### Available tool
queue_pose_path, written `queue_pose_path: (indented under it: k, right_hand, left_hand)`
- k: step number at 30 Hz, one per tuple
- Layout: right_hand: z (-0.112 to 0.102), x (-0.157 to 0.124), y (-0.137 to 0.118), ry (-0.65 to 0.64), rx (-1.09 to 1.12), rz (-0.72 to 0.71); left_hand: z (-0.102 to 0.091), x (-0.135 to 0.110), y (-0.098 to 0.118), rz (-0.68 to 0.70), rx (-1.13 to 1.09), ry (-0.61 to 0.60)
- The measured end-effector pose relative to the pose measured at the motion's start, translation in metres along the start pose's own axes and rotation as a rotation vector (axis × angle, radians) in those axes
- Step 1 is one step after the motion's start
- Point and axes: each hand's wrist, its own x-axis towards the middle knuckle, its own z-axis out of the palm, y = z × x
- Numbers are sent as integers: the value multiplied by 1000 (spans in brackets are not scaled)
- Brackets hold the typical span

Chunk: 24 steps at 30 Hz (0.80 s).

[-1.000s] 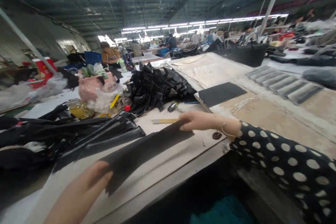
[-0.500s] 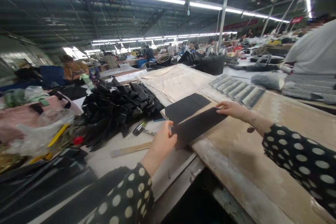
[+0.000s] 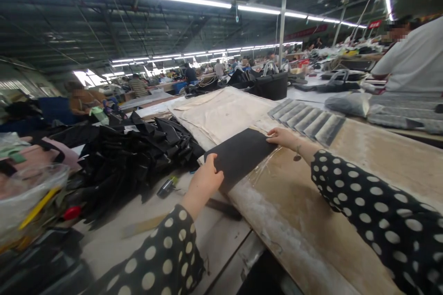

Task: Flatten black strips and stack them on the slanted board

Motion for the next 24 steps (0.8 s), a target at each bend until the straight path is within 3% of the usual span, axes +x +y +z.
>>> queue_pose_path:
  k: [24]
  right_hand:
    - [8,10,8,22,-230,-37]
  left_hand:
    - [10,1,-7,-38,-6,-22]
